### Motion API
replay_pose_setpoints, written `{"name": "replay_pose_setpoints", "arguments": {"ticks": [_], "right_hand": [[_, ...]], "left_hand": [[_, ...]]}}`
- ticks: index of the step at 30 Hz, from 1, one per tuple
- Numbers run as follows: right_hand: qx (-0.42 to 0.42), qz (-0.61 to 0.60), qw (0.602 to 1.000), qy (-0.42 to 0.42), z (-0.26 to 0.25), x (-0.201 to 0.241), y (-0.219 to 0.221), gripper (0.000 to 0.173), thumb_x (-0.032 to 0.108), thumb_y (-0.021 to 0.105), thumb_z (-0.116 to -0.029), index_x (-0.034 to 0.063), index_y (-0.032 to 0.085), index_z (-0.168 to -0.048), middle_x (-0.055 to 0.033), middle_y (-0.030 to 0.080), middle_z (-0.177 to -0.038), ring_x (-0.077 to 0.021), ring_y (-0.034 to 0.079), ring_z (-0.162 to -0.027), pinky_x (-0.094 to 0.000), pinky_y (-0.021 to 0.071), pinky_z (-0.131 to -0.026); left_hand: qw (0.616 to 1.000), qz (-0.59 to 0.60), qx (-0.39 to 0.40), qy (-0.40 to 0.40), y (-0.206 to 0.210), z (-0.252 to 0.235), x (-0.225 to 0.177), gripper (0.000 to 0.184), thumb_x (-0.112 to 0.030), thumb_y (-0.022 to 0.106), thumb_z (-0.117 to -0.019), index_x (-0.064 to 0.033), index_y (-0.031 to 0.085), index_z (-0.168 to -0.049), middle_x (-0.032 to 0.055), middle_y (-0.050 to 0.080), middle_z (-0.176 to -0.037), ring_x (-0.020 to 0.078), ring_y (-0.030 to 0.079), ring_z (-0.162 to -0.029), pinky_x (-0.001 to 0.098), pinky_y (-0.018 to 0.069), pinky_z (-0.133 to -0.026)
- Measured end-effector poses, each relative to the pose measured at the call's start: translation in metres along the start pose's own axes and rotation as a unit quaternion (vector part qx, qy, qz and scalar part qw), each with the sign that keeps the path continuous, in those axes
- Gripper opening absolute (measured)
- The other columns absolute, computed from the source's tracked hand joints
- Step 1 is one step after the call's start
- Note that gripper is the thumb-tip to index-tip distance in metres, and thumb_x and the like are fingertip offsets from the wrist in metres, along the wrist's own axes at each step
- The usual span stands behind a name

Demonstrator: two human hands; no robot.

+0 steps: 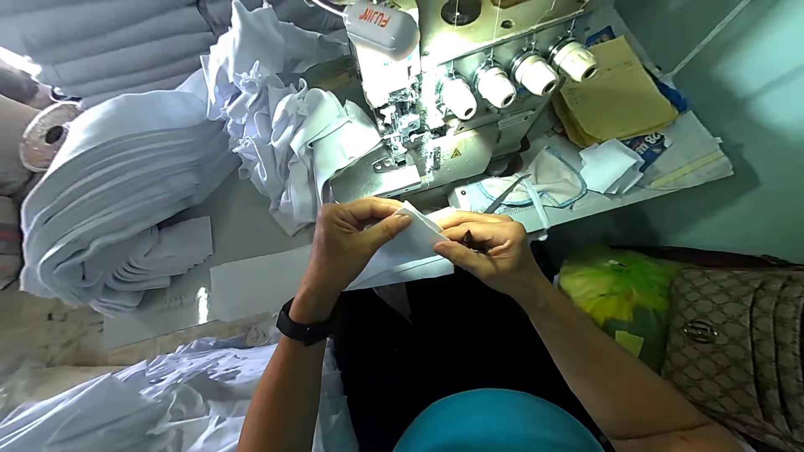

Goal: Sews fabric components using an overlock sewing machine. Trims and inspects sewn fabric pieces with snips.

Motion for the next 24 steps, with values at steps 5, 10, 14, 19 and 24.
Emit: {"name": "replay_pose_setpoints", "arguments": {"ticks": [5,10,14,19,24], "right_hand": [[-0.041,-0.066,0.993,0.084,0.000,-0.006,0.000,0.009,0.006,0.074,-0.0887,0.0045,0.073,-0.079,0.0021,0.072,-0.090,0.0047,0.058,-0.062,-0.0106,0.0499,-0.054],[-0.080,-0.104,0.983,0.129,-0.002,-0.012,0.011,0.009,0.002,0.076,-0.0849,0.0068,0.073,-0.077,0.0022,0.071,-0.082,0.0020,0.057,-0.059,-0.0136,0.0491,-0.052],[-0.110,-0.106,0.976,0.158,-0.011,-0.019,0.021,0.014,0.000,0.075,-0.0846,0.0093,0.066,-0.081,0.0028,0.069,-0.076,0.0016,0.057,-0.055,-0.0135,0.0472,-0.048],[-0.141,0.040,0.982,0.122,-0.017,-0.036,0.031,0.012,0.002,0.072,-0.0894,0.0033,0.061,-0.096,-0.0010,0.064,-0.075,-0.0043,0.063,-0.060,-0.0200,0.0569,-0.057],[-0.148,0.110,0.981,0.056,-0.009,-0.030,0.032,0.009,0.002,0.068,-0.0898,-0.0011,0.070,-0.098,-0.0041,0.070,-0.081,-0.0017,0.062,-0.066,-0.0155,0.0522,-0.060]], "left_hand": [[0.997,0.040,-0.058,-0.023,0.000,0.003,0.012,0.011,0.003,0.069,-0.0908,-0.0074,0.073,-0.090,-0.0049,0.074,-0.093,0.0009,0.070,-0.082,0.0187,0.0592,-0.073],[0.988,0.103,-0.110,-0.033,0.001,0.004,0.024,0.017,0.005,0.070,-0.0890,-0.0121,0.071,-0.090,-0.0054,0.074,-0.089,0.0022,0.070,-0.079,0.0199,0.0592,-0.072],[0.994,0.004,-0.090,0.068,-0.005,-0.013,0.017,0.020,0.006,0.070,-0.0890,-0.0094,0.065,-0.100,-0.0055,0.071,-0.094,0.0003,0.068,-0.081,0.0166,0.0578,-0.073],[0.953,-0.253,-0.034,0.162,-0.008,-0.041,0.018,0.013,-0.002,0.078,-0.0838,-0.0023,0.066,-0.088,0.0059,0.068,-0.085,0.0068,0.063,-0.072,0.0183,0.0516,-0.065],[0.843,-0.521,-0.048,0.126,0.031,-0.025,0.008,0.020,-0.006,0.058,-0.0985,-0.0006,0.075,-0.108,0.0165,0.068,-0.100,0.0326,0.065,-0.090,0.0467,0.0512,-0.076]]}}
Point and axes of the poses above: each hand's wrist, its own z-axis away from the middle knuckle, its own y-axis out of the palm, x = y × z, the point moved 5 cm from there along -z, towards the middle knuckle
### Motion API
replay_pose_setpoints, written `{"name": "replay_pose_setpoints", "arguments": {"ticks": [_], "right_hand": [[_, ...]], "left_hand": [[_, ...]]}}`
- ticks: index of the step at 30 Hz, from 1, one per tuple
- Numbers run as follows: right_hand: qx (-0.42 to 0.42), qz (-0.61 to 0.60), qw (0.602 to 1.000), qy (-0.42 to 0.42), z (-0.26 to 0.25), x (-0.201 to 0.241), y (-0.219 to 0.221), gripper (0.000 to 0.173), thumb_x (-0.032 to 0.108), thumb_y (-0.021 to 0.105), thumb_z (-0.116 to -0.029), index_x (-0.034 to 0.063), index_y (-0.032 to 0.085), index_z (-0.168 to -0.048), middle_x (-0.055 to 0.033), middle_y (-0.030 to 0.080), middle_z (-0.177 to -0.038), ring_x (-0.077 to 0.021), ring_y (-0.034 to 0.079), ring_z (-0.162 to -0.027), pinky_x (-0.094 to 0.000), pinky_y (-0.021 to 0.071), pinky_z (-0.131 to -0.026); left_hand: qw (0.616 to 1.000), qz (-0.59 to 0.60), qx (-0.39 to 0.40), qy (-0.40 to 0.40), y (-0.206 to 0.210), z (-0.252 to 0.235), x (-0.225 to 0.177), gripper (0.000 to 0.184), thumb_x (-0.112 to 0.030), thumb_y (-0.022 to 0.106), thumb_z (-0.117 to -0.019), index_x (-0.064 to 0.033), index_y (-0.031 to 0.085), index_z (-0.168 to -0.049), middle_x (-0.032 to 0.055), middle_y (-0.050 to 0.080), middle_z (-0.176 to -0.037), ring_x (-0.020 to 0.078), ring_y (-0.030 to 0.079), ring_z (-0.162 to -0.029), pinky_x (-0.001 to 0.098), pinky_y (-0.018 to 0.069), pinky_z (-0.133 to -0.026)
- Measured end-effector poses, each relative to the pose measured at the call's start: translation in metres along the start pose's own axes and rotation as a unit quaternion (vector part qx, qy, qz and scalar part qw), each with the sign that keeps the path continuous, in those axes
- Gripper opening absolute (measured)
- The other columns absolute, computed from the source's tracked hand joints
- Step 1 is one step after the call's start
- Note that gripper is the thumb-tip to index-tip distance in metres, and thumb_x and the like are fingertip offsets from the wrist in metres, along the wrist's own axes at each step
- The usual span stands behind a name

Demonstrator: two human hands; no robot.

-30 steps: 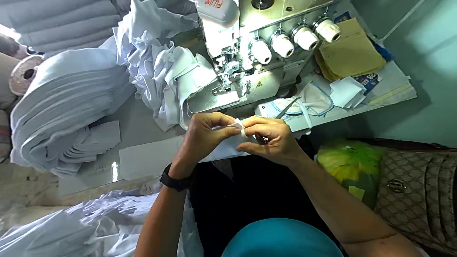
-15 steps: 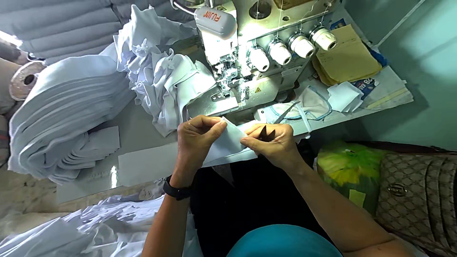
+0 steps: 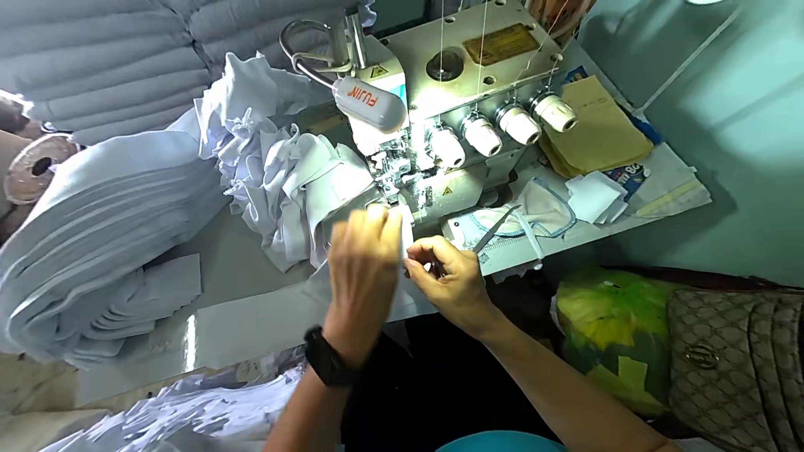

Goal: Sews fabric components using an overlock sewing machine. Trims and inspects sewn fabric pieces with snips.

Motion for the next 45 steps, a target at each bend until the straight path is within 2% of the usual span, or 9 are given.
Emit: {"name": "replay_pose_setpoints", "arguments": {"ticks": [6,16,21,25,31,37,42,44,45], "right_hand": [[-0.007,0.051,0.998,-0.034,-0.017,0.006,0.000,0.009,0.001,0.069,-0.0883,-0.0020,0.073,-0.096,-0.0054,0.072,-0.083,-0.0007,0.062,-0.066,-0.0137,0.0515,-0.060],[-0.016,0.155,0.986,-0.065,-0.043,0.004,0.004,0.013,0.012,0.069,-0.0921,0.0038,0.078,-0.096,-0.0043,0.071,-0.074,-0.0078,0.062,-0.060,-0.0241,0.0490,-0.054],[0.011,-0.038,0.997,0.068,-0.023,-0.015,-0.029,0.022,0.015,0.055,-0.1059,-0.0002,0.071,-0.104,0.0051,0.065,-0.073,0.0042,0.056,-0.057,-0.0132,0.0500,-0.053],[-0.010,-0.042,0.980,0.197,-0.002,-0.036,-0.065,0.005,0.014,0.064,-0.0999,0.0098,0.067,-0.098,0.0087,0.063,-0.073,0.0045,0.049,-0.050,-0.0118,0.0427,-0.046],[0.071,0.182,0.964,0.180,0.022,-0.052,-0.056,0.023,0.022,0.080,-0.0882,0.0031,0.067,-0.092,-0.0087,0.059,-0.093,-0.0153,0.054,-0.074,-0.0325,0.0459,-0.064],[0.133,0.302,0.929,0.164,0.024,-0.055,-0.043,0.027,0.022,0.073,-0.0948,-0.0030,0.063,-0.089,-0.0166,0.059,-0.093,-0.0298,0.061,-0.076,-0.0482,0.0505,-0.063],[0.104,0.391,0.894,0.191,0.013,-0.062,-0.084,0.034,0.022,0.062,-0.1020,-0.0123,0.063,-0.105,-0.0345,0.060,-0.110,-0.0532,0.061,-0.103,-0.0716,0.0460,-0.085],[0.079,0.356,0.916,0.167,0.007,-0.042,-0.074,0.032,0.020,0.058,-0.1029,-0.0124,0.058,-0.103,-0.0314,0.060,-0.098,-0.0447,0.061,-0.091,-0.0611,0.0461,-0.079],[0.077,0.294,0.943,0.138,0.005,-0.027,-0.064,0.026,0.019,0.060,-0.1016,-0.0066,0.057,-0.099,-0.0199,0.059,-0.087,-0.0279,0.058,-0.078,-0.0443,0.0463,-0.070]], "left_hand": [[0.997,0.008,-0.039,-0.065,0.019,0.023,0.000,0.030,-0.010,0.049,-0.1042,-0.0001,0.067,-0.127,0.0168,0.065,-0.136,0.0303,0.057,-0.133,0.0462,0.0415,-0.114],[0.982,0.157,0.065,-0.085,0.005,-0.027,0.071,0.029,-0.011,0.056,-0.0985,0.0014,0.061,-0.124,0.0203,0.068,-0.121,0.0352,0.067,-0.108,0.0532,0.0535,-0.091],[0.928,0.339,-0.037,-0.149,0.026,-0.056,0.130,0.038,-0.009,0.066,-0.0919,0.0095,0.056,-0.124,0.0155,0.068,-0.119,0.0112,0.066,-0.107,0.0281,0.0534,-0.095],[0.859,0.451,-0.171,-0.172,0.028,-0.029,0.131,0.034,0.000,0.059,-0.0942,0.0105,0.048,-0.124,0.0116,0.067,-0.126,0.0113,0.064,-0.117,0.0288,0.0522,-0.102],[0.890,0.374,-0.170,-0.196,0.009,0.070,0.091,0.028,-0.010,0.056,-0.1030,-0.0071,0.052,-0.131,-0.0016,0.061,-0.135,0.0100,0.060,-0.125,0.0318,0.0522,-0.105],[0.952,0.124,-0.125,-0.250,0.016,0.169,0.084,0.023,-0.007,0.060,-0.0982,0.0109,0.062,-0.112,0.0239,0.066,-0.126,0.0259,0.062,-0.125,0.0379,0.0507,-0.105],[0.961,0.100,-0.105,-0.234,0.005,0.193,0.084,0.016,-0.003,0.069,-0.0898,0.0092,0.068,-0.100,0.0237,0.070,-0.117,0.0267,0.068,-0.115,0.0362,0.0553,-0.099],[0.964,0.104,-0.113,-0.217,-0.005,0.194,0.091,0.014,-0.005,0.074,-0.0884,0.0059,0.071,-0.096,0.0216,0.070,-0.116,0.0287,0.066,-0.118,0.0379,0.0524,-0.104],[0.965,0.088,-0.114,-0.220,-0.010,0.198,0.098,0.016,-0.009,0.075,-0.0895,0.0047,0.072,-0.098,0.0207,0.070,-0.116,0.0307,0.064,-0.120,0.0407,0.0497,-0.106]]}}
Point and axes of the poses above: each hand's wrist, its own z-axis away from the middle knuckle, its own y-axis out of the palm, x = y × z, the point moved 5 cm from there along -z, towards the middle knuckle
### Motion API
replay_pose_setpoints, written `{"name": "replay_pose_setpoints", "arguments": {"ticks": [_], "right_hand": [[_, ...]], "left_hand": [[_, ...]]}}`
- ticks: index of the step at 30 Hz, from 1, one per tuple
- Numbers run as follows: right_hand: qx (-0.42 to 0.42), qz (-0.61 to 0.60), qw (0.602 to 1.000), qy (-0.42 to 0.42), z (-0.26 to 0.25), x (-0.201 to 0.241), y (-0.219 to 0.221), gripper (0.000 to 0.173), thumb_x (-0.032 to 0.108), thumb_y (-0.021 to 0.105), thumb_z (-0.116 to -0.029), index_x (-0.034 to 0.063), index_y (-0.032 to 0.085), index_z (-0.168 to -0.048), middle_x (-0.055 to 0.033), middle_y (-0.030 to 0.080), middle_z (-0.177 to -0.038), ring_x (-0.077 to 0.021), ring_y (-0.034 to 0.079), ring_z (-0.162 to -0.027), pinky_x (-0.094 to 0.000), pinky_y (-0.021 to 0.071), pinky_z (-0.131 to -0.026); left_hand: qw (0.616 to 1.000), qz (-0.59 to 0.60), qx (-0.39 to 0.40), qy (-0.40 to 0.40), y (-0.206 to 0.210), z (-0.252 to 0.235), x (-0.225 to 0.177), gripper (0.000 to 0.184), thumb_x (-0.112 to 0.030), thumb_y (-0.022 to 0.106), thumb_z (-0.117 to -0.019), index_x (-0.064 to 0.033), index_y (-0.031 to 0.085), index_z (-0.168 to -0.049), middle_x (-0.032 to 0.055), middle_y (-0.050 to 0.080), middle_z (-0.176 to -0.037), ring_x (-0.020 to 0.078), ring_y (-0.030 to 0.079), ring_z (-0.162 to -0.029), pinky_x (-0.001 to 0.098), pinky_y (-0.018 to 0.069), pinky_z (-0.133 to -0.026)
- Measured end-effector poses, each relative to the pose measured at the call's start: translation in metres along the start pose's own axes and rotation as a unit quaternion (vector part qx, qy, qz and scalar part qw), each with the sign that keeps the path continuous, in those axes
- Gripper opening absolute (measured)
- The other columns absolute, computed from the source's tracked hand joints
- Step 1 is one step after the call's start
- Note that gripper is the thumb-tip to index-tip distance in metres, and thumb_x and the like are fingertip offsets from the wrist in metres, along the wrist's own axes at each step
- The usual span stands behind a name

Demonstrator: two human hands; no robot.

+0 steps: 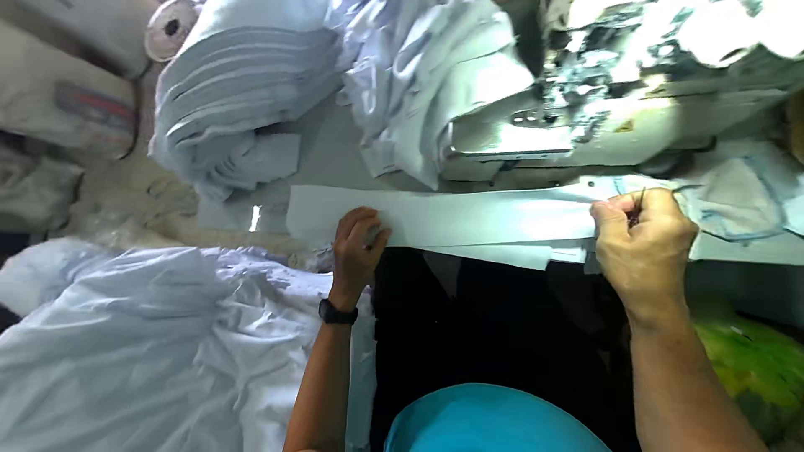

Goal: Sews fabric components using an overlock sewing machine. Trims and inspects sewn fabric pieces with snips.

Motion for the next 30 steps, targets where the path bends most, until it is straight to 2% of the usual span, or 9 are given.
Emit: {"name": "replay_pose_setpoints", "arguments": {"ticks": [2,6,10,12,17,20,23,26,30], "right_hand": [[0.034,-0.248,0.966,-0.065,0.002,0.030,-0.001,0.012,0.014,0.071,-0.0920,0.0156,0.059,-0.094,0.0097,0.060,-0.079,0.0027,0.054,-0.059,-0.0142,0.0480,-0.053],[0.093,-0.544,0.829,-0.093,-0.021,0.028,-0.042,0.009,0.011,0.068,-0.0966,0.0195,0.065,-0.099,0.0072,0.068,-0.083,-0.0021,0.061,-0.058,-0.0178,0.0543,-0.051],[-0.017,-0.506,0.862,-0.028,-0.032,0.015,-0.057,0.015,0.006,0.059,-0.0997,0.0195,0.065,-0.096,0.0089,0.068,-0.081,-0.0012,0.063,-0.060,-0.0165,0.0561,-0.053],[-0.017,-0.443,0.895,-0.049,-0.030,0.028,-0.044,0.020,0.000,0.065,-0.0908,0.0201,0.065,-0.095,0.0111,0.069,-0.087,-0.0011,0.062,-0.061,-0.0183,0.0550,-0.051],[0.039,-0.234,0.964,-0.119,-0.003,0.019,0.011,0.014,-0.003,0.057,-0.0888,-0.0010,0.070,-0.093,-0.0037,0.067,-0.103,0.0006,0.062,-0.081,-0.0153,0.0532,-0.070],[0.083,-0.167,0.971,-0.149,0.001,0.024,0.027,0.023,-0.008,0.053,-0.0883,-0.0062,0.073,-0.099,-0.0176,0.069,-0.108,-0.0123,0.066,-0.091,-0.0239,0.0550,-0.079],[0.122,-0.261,0.946,-0.151,0.000,0.039,0.017,0.017,0.000,0.059,-0.0901,0.0003,0.075,-0.098,-0.0046,0.069,-0.106,0.0010,0.063,-0.082,-0.0129,0.0528,-0.070],[0.138,-0.349,0.905,-0.202,0.001,0.057,0.007,0.016,0.018,0.074,-0.0926,0.0026,0.076,-0.096,0.0020,0.069,-0.101,0.0056,0.059,-0.077,-0.0095,0.0506,-0.065],[0.098,-0.323,0.904,-0.261,0.004,0.067,0.001,0.022,0.019,0.080,-0.0867,-0.0011,0.072,-0.083,-0.0039,0.070,-0.096,0.0028,0.062,-0.083,-0.0100,0.0522,-0.072]], "left_hand": [[0.999,-0.042,0.001,-0.022,-0.020,0.002,0.018,0.026,-0.017,0.077,-0.0904,0.0046,0.073,-0.104,0.0203,0.069,-0.119,0.0339,0.062,-0.122,0.0455,0.0474,-0.108],[0.995,-0.079,0.050,-0.039,-0.052,0.008,0.054,0.058,-0.034,0.083,-0.0835,0.0070,0.067,-0.121,0.0228,0.063,-0.133,0.0362,0.058,-0.129,0.0483,0.0458,-0.110],[0.994,-0.069,0.061,-0.060,-0.073,0.001,0.068,0.029,-0.006,0.061,-0.0985,0.0051,0.067,-0.125,0.0209,0.064,-0.133,0.0342,0.060,-0.127,0.0472,0.0459,-0.110],[0.983,0.038,-0.070,-0.168,-0.097,-0.019,0.086,0.027,-0.008,0.055,-0.1028,0.0098,0.065,-0.121,0.0166,0.071,-0.119,0.0223,0.068,-0.111,0.0401,0.0525,-0.101],[0.765,0.473,-0.373,-0.228,-0.131,-0.074,0.084,0.021,-0.021,0.027,-0.1136,-0.0160,0.048,-0.114,-0.0065,0.066,-0.088,0.0040,0.068,-0.083,0.0226,0.0582,-0.081],[0.823,0.521,-0.202,-0.099,-0.103,-0.104,0.034,0.031,-0.015,0.025,-0.1120,-0.0179,0.055,-0.109,-0.0091,0.071,-0.096,0.0031,0.069,-0.091,0.0209,0.0561,-0.087],[0.930,0.355,0.089,-0.019,-0.041,-0.101,-0.045,0.015,-0.019,0.053,-0.1055,-0.0187,0.066,-0.114,-0.0112,0.068,-0.106,-0.0008,0.064,-0.093,0.0184,0.0547,-0.082],[0.922,0.318,0.217,0.046,0.020,-0.102,-0.111,0.004,-0.002,0.070,-0.0908,0.0000,0.070,-0.094,-0.0001,0.072,-0.093,0.0015,0.068,-0.085,0.0208,0.0581,-0.080],[0.884,0.344,0.308,0.070,0.060,-0.108,-0.135,0.009,-0.008,0.072,-0.0901,0.0002,0.071,-0.086,0.0115,0.069,-0.122,0.0113,0.065,-0.117,0.0281,0.0531,-0.100]]}}
Point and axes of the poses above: each hand's wrist, its own z-axis away from the middle knuckle, its own y-axis out of the palm, x = y × z, the point moved 5 cm from there along -z, towards the middle knuckle
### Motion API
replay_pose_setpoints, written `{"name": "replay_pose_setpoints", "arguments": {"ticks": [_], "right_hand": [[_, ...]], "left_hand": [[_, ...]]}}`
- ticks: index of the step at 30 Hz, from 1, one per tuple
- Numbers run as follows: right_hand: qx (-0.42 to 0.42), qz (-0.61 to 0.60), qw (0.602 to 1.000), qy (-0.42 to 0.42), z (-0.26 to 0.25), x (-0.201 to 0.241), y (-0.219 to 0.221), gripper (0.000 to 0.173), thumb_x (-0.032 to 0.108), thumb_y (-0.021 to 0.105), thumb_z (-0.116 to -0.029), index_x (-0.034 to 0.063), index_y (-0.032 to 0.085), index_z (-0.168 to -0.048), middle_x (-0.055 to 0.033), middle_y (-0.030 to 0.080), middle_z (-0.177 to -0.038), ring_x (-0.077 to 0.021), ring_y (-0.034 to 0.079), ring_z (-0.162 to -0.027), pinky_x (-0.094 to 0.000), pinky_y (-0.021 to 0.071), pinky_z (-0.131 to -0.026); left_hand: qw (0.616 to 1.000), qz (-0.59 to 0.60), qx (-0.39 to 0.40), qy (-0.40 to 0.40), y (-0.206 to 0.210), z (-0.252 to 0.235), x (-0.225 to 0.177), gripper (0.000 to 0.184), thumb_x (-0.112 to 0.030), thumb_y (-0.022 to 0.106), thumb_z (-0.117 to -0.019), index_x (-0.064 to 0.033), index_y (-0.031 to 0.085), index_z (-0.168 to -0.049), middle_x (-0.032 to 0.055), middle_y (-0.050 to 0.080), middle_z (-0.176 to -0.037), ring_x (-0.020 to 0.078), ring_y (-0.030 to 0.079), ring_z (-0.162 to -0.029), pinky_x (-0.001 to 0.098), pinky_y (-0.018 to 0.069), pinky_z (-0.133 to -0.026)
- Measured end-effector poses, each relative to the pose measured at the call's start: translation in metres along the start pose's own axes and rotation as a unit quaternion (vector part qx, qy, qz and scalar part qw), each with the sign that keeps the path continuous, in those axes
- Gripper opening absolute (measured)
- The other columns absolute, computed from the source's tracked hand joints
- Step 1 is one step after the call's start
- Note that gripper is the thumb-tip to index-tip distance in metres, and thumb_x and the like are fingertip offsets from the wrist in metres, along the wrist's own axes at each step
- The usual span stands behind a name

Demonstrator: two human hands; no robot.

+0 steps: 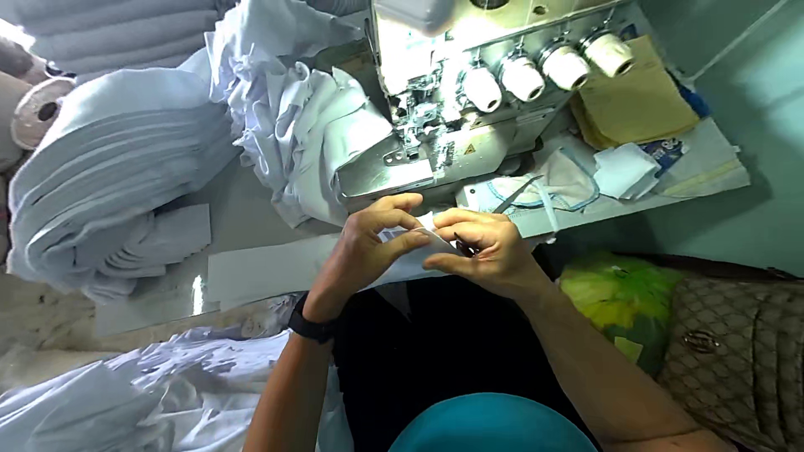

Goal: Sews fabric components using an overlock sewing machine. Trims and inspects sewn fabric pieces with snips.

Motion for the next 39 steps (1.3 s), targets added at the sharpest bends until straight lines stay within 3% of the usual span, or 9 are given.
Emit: {"name": "replay_pose_setpoints", "arguments": {"ticks": [4,9,19,23,28,30,33,35,39], "right_hand": [[-0.016,0.007,1.000,-0.010,0.003,0.001,-0.005,0.018,0.007,0.072,-0.0906,-0.0008,0.067,-0.076,-0.0055,0.069,-0.094,0.0005,0.063,-0.084,-0.0115,0.0527,-0.073],[-0.037,-0.047,0.998,0.036,0.014,-0.005,-0.015,0.014,0.009,0.069,-0.0949,0.0006,0.073,-0.085,-0.0018,0.072,-0.099,0.0052,0.060,-0.072,-0.0098,0.0519,-0.062],[-0.138,-0.090,0.982,0.094,0.009,-0.013,0.001,0.010,0.001,0.077,-0.0813,0.0044,0.071,-0.074,-0.0009,0.072,-0.086,0.0003,0.063,-0.066,-0.0136,0.0532,-0.057],[-0.151,-0.057,0.983,0.090,-0.003,-0.014,0.012,0.010,0.000,0.074,-0.0844,0.0043,0.065,-0.083,-0.0008,0.070,-0.080,-0.0005,0.063,-0.064,-0.0145,0.0532,-0.057],[-0.207,0.004,0.972,0.112,-0.005,-0.035,0.018,0.013,0.000,0.073,-0.0872,0.0033,0.062,-0.095,-0.0006,0.065,-0.078,-0.0040,0.064,-0.063,-0.0199,0.0584,-0.059],[-0.212,0.023,0.972,0.103,-0.002,-0.034,0.018,0.009,0.000,0.071,-0.0877,0.0009,0.066,-0.096,-0.0020,0.069,-0.080,-0.0032,0.065,-0.065,-0.0186,0.0569,-0.060],[-0.207,0.078,0.973,0.066,0.000,-0.029,0.017,0.007,0.000,0.069,-0.0868,-0.0009,0.071,-0.093,-0.0034,0.071,-0.080,-0.0001,0.062,-0.066,-0.0138,0.0521,-0.060],[-0.202,0.106,0.972,0.057,-0.006,-0.028,0.015,0.006,0.001,0.069,-0.0870,-0.0004,0.072,-0.093,-0.0039,0.071,-0.081,0.0001,0.061,-0.065,-0.0131,0.0499,-0.059],[-0.191,0.140,0.971,0.042,-0.021,-0.026,0.010,0.010,0.001,0.069,-0.0878,-0.0021,0.075,-0.096,-0.0055,0.073,-0.083,-0.0007,0.063,-0.067,-0.0133,0.0523,-0.062]], "left_hand": [[0.995,0.072,-0.015,-0.065,0.002,-0.008,-0.002,0.002,-0.001,0.072,-0.0891,-0.0016,0.072,-0.088,0.0016,0.073,-0.090,0.0032,0.069,-0.081,0.0184,0.0580,-0.072],[0.987,0.099,-0.115,-0.048,-0.009,-0.002,-0.005,0.010,0.002,0.066,-0.0925,-0.0049,0.073,-0.090,-0.0031,0.074,-0.093,0.0009,0.069,-0.081,0.0185,0.0589,-0.073],[0.955,0.151,-0.254,-0.029,-0.003,0.006,0.014,0.017,0.002,0.069,-0.0909,-0.0147,0.068,-0.091,-0.0075,0.073,-0.088,0.0008,0.068,-0.077,0.0187,0.0581,-0.070],[0.976,-0.015,-0.210,0.057,-0.019,-0.014,-0.006,0.018,0.004,0.068,-0.0919,-0.0060,0.061,-0.105,-0.0054,0.069,-0.095,-0.0010,0.067,-0.082,0.0162,0.0578,-0.075],[0.958,-0.235,-0.125,0.108,-0.024,-0.043,-0.001,0.009,-0.005,0.076,-0.0876,-0.0019,0.069,-0.092,0.0071,0.069,-0.090,0.0097,0.065,-0.082,0.0221,0.0543,-0.074],[0.930,-0.337,-0.113,0.094,-0.015,-0.046,-0.004,0.011,-0.012,0.069,-0.0952,-0.0022,0.075,-0.094,0.0112,0.068,-0.097,0.0217,0.064,-0.091,0.0353,0.0524,-0.081],[0.852,-0.500,-0.144,0.051,0.019,-0.027,-0.012,0.023,-0.006,0.057,-0.0980,-0.0016,0.074,-0.112,0.0162,0.070,-0.106,0.0332,0.066,-0.097,0.0482,0.0499,-0.084],[0.825,-0.535,-0.180,0.026,0.032,-0.016,-0.003,0.029,-0.008,0.055,-0.0994,-0.0043,0.072,-0.123,0.0136,0.070,-0.124,0.0299,0.066,-0.116,0.0455,0.0488,-0.100],[0.876,-0.445,-0.183,0.021,0.021,-0.018,0.007,0.029,-0.009,0.049,-0.1044,0.0000,0.068,-0.124,0.0159,0.066,-0.134,0.0303,0.059,-0.132,0.0491,0.0420,-0.113]]}}
Point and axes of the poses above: each hand's wrist, its own z-axis away from the middle knuckle, its own y-axis out of the palm, x = y × z, the point moved 5 cm from there along -z, towards the middle knuckle
